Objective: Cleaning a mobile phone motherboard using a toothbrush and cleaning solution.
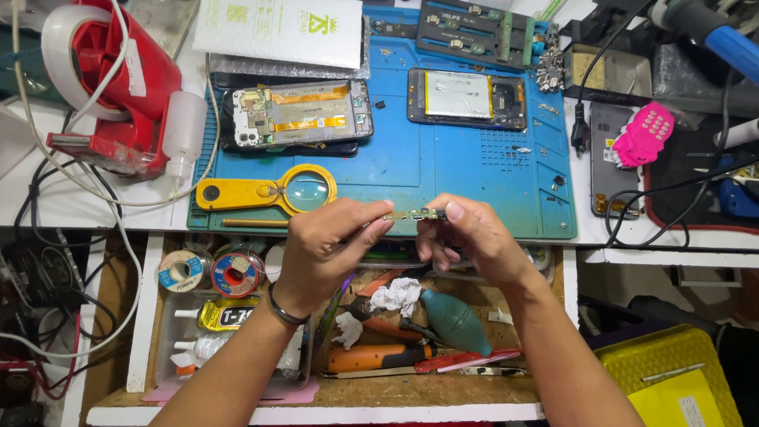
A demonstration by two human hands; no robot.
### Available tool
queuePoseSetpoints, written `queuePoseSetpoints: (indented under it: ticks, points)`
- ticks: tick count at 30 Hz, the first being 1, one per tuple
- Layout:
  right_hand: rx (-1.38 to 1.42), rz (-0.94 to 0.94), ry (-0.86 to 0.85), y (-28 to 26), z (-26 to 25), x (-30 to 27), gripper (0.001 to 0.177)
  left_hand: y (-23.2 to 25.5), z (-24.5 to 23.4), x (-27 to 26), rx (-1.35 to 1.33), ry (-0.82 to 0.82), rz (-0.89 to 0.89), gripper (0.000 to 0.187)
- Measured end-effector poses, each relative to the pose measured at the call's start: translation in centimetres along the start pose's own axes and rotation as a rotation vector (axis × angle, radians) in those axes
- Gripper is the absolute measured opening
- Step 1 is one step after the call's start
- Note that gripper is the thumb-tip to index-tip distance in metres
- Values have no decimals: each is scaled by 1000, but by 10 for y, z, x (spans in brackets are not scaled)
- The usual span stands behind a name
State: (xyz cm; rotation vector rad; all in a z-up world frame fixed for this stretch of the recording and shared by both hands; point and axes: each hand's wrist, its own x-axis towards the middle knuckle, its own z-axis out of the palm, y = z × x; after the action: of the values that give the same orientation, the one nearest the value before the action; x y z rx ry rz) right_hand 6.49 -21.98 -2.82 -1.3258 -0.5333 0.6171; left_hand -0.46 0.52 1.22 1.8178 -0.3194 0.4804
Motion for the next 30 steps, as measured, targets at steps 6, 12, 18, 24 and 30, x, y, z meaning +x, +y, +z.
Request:
queuePoseSetpoints:
  ticks: [6, 12, 18, 24, 30]
  points:
    - [-24, -24, 26, -2, 2, -2, 32, -15, -2, -4, -30, -7, 1, 26]
    - [-106, -10, -26, -9, 3, -3, 29, -2, 6, -3, -46, -50, 31, 26]
    - [-251, -75, 126, -8, -2, 1, 27, -10, 3, -10, -22, -26, -63, 52]
    - [-214, 102, 251, -11, -8, 3, 20, -10, 10, -66, 1058, -778, -114, 33]
    - [-179, 142, 269, -15, -4, 4, 9, -70, 20, -130, 1299, -830, -186, 16]
